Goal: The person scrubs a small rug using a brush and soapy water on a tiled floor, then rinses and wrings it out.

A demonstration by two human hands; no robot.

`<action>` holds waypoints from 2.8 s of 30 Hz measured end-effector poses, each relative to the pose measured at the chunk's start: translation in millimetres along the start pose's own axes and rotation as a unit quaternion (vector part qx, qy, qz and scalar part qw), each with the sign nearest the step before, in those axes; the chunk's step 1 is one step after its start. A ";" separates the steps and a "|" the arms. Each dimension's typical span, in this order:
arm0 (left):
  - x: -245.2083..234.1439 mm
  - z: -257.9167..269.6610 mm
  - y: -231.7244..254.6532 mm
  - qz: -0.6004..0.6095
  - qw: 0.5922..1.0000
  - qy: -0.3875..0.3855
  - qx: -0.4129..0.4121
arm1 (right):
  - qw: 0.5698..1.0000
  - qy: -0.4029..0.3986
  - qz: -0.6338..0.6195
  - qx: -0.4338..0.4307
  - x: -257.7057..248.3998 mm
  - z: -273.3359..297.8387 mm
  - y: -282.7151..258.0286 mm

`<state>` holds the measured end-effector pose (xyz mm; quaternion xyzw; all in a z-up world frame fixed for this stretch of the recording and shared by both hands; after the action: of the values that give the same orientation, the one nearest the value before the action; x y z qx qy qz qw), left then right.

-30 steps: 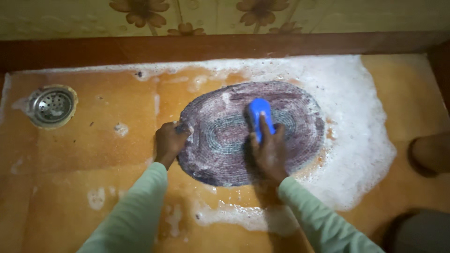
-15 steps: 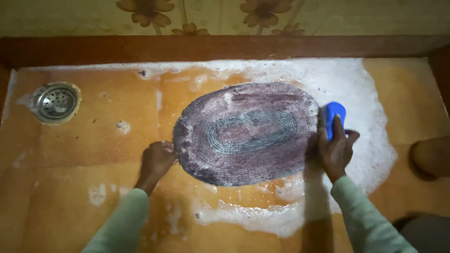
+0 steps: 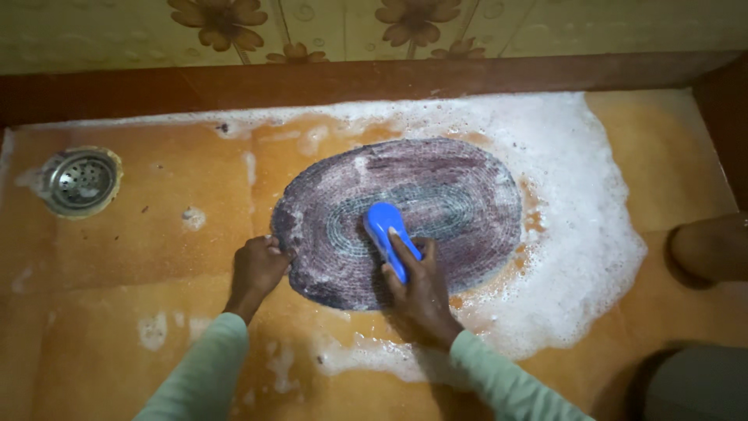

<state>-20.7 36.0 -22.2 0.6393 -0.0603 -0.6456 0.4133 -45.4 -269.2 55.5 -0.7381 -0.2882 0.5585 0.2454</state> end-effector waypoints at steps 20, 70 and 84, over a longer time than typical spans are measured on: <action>-6.7 16.4 26.3 0.014 0.995 0.036 0.090 | 0.997 0.026 0.031 0.064 -8.9 30.1 -46.2; -7.6 16.7 9.4 0.029 0.994 0.097 0.032 | 0.972 -0.134 0.190 0.015 -35.3 -6.4 45.3; -4.9 30.9 27.4 0.153 0.981 0.106 0.046 | 0.995 -0.058 0.071 0.048 -26.1 -21.5 44.6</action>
<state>-36.0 7.2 3.7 0.7057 -0.1432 -0.5001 0.4811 -23.4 -320.2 48.3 -0.7102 -0.2217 0.6297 0.2234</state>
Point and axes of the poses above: each hand's wrist, its own z-axis away from the middle knuckle, its own x-axis out of the palm, y = z × x, the point moved 5 cm from there along -z, towards the middle knuckle, and after that the axes turned 14 degrees about y, right-handed, at the moved point
